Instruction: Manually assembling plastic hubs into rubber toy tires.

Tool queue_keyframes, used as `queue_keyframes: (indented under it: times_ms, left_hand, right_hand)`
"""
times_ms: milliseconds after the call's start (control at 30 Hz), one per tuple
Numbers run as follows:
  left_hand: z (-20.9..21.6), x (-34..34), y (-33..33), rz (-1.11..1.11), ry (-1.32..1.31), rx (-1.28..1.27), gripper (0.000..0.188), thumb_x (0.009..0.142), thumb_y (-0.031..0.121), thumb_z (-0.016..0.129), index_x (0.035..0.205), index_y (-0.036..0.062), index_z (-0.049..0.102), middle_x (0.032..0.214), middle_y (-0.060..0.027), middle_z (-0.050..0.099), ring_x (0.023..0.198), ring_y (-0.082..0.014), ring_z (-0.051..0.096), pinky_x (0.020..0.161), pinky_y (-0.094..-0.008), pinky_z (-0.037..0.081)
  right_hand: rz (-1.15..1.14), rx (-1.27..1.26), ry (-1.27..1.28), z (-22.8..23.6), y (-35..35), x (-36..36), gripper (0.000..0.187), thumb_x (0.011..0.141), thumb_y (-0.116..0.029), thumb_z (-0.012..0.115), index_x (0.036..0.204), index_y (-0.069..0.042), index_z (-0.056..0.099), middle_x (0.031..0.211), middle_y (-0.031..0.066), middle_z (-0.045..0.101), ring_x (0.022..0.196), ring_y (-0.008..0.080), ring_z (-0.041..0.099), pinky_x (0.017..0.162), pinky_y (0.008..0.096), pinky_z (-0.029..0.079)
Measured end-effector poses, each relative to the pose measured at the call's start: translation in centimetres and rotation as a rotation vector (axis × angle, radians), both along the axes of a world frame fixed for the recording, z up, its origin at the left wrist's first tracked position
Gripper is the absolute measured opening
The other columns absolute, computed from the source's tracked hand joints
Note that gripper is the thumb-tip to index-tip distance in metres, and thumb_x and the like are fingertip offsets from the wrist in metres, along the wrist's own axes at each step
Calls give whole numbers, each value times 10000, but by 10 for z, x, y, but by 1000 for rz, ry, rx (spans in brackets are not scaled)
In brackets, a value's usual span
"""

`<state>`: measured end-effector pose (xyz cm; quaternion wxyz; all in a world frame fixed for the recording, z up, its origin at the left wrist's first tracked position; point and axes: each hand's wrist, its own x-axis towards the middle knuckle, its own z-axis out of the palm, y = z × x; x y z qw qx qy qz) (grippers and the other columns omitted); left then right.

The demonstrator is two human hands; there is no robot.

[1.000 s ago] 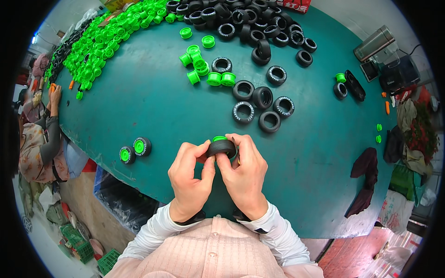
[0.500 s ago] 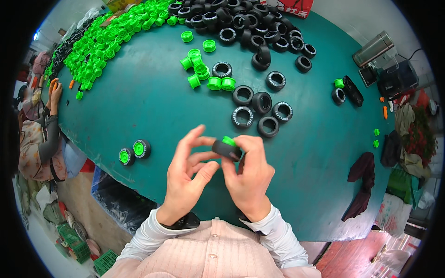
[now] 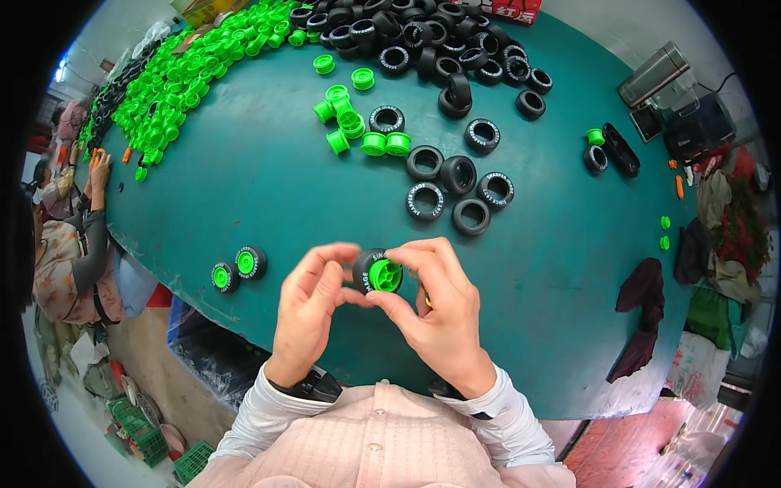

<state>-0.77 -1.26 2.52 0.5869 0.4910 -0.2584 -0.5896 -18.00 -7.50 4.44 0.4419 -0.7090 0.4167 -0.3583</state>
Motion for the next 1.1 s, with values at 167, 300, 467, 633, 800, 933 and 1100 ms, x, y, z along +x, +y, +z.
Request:
queue_keyframes:
  times_ms: [167, 300, 467, 633, 800, 933, 1100]
  left_hand:
    - [-1, 2, -2, -116, 1, 35, 218, 1005, 143, 676, 1135, -26, 631, 1042, -59, 680, 893, -106, 642, 774, -260, 553]
    - [-2, -1, -1, -66, -46, 12, 158, 1014, 118, 654, 1087, -21, 642, 1005, -43, 670, 890, -93, 628, 765, -244, 536]
    - [-1, -8, -2, -52, -197, -29, 130, 1032, 105, 620, 1038, -25, 627, 969, -18, 635, 857, -74, 611, 758, -236, 526]
    - [-5, -10, 2, -62, -352, 2, 140, 1063, 108, 565, 1041, -20, 617, 895, 25, 601, 843, -40, 554, 746, -212, 472]
    - [-7, -12, 2, -65, -400, -12, 159, 1068, 107, 545, 994, -19, 608, 880, 10, 586, 795, -46, 545, 715, -219, 465]
    - [-10, -11, 0, -53, -344, -15, 179, 1068, 105, 538, 963, -29, 594, 883, -22, 568, 756, -79, 567, 682, -242, 475]
    - [-9, -12, -1, -97, -223, -85, 186, 1079, 125, 516, 994, -19, 598, 939, -30, 608, 822, -84, 582, 760, -260, 505]
  right_hand:
    - [-50, -240, 116, -11, 7, 7, 454, 768, -188, 889, 1138, -60, 660, 1055, 66, 624, 609, 130, 616, 479, 294, 444]
    - [-73, -332, 224, -9, 7, 9, 509, 765, -296, 873, 1155, -76, 632, 954, 57, 610, 641, 177, 658, 496, 314, 477]
    - [22, -549, 319, -16, 2, 4, 544, 762, -353, 851, 1151, -54, 616, 862, 58, 594, 632, 193, 640, 528, 312, 491]
    - [163, -579, 373, -8, -7, 2, 535, 770, -345, 842, 1136, -31, 611, 844, 55, 578, 634, 202, 624, 543, 312, 494]
    - [158, -583, 386, -13, -7, 1, 496, 793, -332, 829, 1116, -22, 615, 820, 55, 562, 633, 196, 623, 542, 317, 497]
    - [162, -630, 420, -15, -4, 5, 454, 821, -310, 818, 1107, -19, 618, 818, 56, 564, 621, 194, 615, 536, 323, 496]
    - [111, -653, 411, -20, -1, 3, 406, 863, -255, 796, 1127, -10, 606, 821, 72, 563, 609, 211, 603, 528, 330, 492]
